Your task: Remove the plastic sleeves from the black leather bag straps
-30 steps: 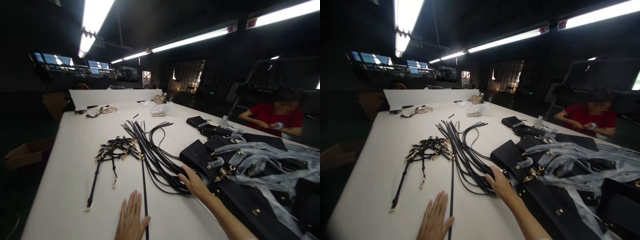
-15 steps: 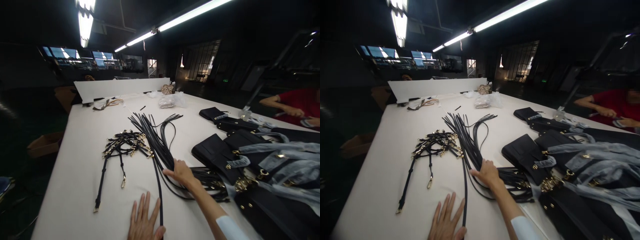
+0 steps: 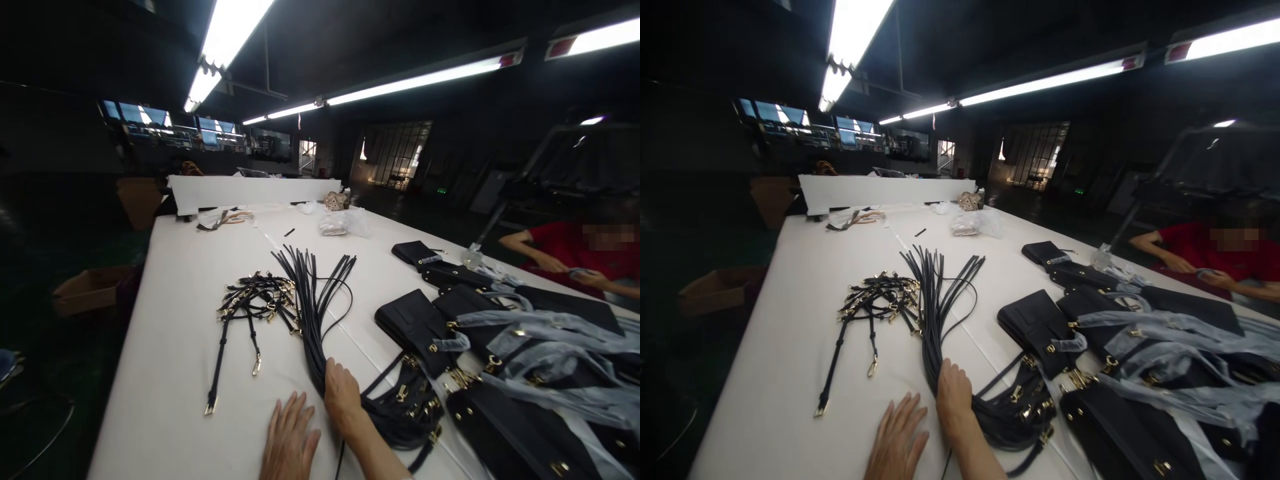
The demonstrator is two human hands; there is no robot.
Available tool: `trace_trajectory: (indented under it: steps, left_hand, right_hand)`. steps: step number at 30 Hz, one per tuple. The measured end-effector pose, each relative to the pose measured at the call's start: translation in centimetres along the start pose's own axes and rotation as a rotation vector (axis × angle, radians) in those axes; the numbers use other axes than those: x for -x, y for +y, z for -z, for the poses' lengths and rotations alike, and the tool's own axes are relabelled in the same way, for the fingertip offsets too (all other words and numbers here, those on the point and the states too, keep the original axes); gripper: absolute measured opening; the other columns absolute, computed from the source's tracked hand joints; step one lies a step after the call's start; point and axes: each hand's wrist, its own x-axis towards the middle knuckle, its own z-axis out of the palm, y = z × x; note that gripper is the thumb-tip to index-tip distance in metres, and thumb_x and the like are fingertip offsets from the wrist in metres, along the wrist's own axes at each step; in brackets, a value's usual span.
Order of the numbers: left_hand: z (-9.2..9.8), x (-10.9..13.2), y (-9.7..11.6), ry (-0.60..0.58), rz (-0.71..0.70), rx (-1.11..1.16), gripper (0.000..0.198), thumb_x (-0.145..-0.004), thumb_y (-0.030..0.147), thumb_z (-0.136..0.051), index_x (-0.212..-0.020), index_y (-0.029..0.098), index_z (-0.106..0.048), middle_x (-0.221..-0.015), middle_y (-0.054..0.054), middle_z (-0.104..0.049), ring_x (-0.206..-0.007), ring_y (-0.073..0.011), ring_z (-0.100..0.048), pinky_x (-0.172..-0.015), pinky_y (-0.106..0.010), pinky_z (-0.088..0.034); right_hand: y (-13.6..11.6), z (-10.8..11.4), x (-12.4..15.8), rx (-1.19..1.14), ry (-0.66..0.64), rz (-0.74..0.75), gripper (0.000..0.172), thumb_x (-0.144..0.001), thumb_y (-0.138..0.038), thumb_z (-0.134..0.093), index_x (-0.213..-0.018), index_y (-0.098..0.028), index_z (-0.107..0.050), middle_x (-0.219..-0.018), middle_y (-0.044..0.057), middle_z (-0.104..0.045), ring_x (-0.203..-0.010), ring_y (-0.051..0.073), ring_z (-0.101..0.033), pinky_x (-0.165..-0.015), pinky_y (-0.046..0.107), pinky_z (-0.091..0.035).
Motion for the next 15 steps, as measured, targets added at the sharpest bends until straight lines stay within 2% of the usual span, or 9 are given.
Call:
trace_trajectory:
  steps: [3, 5, 7, 9, 11, 13, 15]
  left_hand:
    - [0.4, -0.5, -0.1, -0.127, 0.325, 0.439, 0.024, -0.086, 0.038, -0.064, -0.106, 0.032, -0.074, -0.127, -0.003, -0.070, -0.123, -0.0298, -0.061, -0.110, -0.051, -0.044]
    - [1.4, -1.5, 0.4, -0.170, 0.502, 0.670, 0.030, -0.081, 0.049, -0.065, -0.101, 0.030, -0.077, -0.124, -0.008, -0.071, -0.127, -0.0378, -0.056, -0.115, -0.062, -0.031]
    - [3.0, -3.6, 1.6, -0.174, 0.566, 0.832, 0.050, -0.081, 0.064, -0.058, -0.102, 0.023, -0.077, -0.122, -0.016, -0.071, -0.126, -0.0440, -0.055, -0.113, -0.069, -0.027]
    - [5.1, -7.3, 3.7, -0.200, 0.565, 1.040, 0.069, -0.083, 0.075, -0.046, -0.108, 0.017, -0.074, -0.122, -0.022, -0.070, -0.123, -0.0444, -0.057, -0.109, -0.070, -0.033]
    - [8.0, -12.4, 6.4, -0.238, 0.485, 1.283, 0.078, -0.085, 0.078, -0.036, -0.118, 0.015, -0.069, -0.124, -0.021, -0.069, -0.122, -0.0390, -0.060, -0.106, -0.062, -0.041]
    - [11.7, -18.2, 9.0, -0.260, 0.378, 1.525, 0.086, -0.088, 0.079, -0.024, -0.131, 0.015, -0.061, -0.128, -0.020, -0.066, -0.125, -0.0343, -0.058, -0.104, -0.055, -0.045]
    - [15.9, -23.4, 11.5, -0.277, 0.276, 1.731, 0.099, -0.082, 0.085, -0.012, -0.133, 0.014, -0.058, -0.131, -0.021, -0.064, -0.126, -0.0361, -0.057, -0.100, -0.055, -0.048]
  right_hand:
    - [1.6, 3.9, -0.4, -0.027, 0.018, -0.004, 0.024, -0.096, -0.034, -0.061, -0.110, -0.014, -0.063, -0.103, 0.006, -0.066, -0.089, 0.019, -0.065, -0.080, 0.038, -0.055]
    - [3.0, 8.4, -0.7, -0.036, 0.050, 0.001, 0.022, -0.097, -0.034, -0.060, -0.107, -0.014, -0.063, -0.099, 0.005, -0.066, -0.087, 0.018, -0.066, -0.079, 0.036, -0.056]
    - [4.3, 14.1, -0.5, -0.034, 0.085, 0.037, 0.021, -0.097, -0.033, -0.059, -0.107, -0.015, -0.064, -0.099, 0.005, -0.067, -0.088, 0.018, -0.066, -0.079, 0.036, -0.056]
    - [5.1, 20.2, 0.5, -0.018, 0.109, 0.093, 0.022, -0.097, -0.033, -0.060, -0.106, -0.014, -0.064, -0.099, 0.004, -0.067, -0.087, 0.018, -0.066, -0.079, 0.036, -0.056]
    - [5.1, 25.9, 2.6, 0.013, 0.116, 0.150, 0.021, -0.095, -0.033, -0.062, -0.102, -0.013, -0.064, -0.094, 0.003, -0.066, -0.084, 0.018, -0.065, -0.075, 0.034, -0.055]
    - [4.3, 30.7, 5.5, 0.045, 0.106, 0.208, 0.015, -0.089, -0.027, -0.068, -0.095, -0.013, -0.065, -0.084, 0.001, -0.065, -0.077, 0.016, -0.063, -0.068, 0.028, -0.052]
    - [3.0, 34.6, 9.1, 0.065, 0.092, 0.248, 0.012, -0.078, -0.017, -0.074, -0.087, -0.014, -0.066, -0.073, -0.001, -0.064, -0.071, 0.014, -0.061, -0.059, 0.022, -0.044]
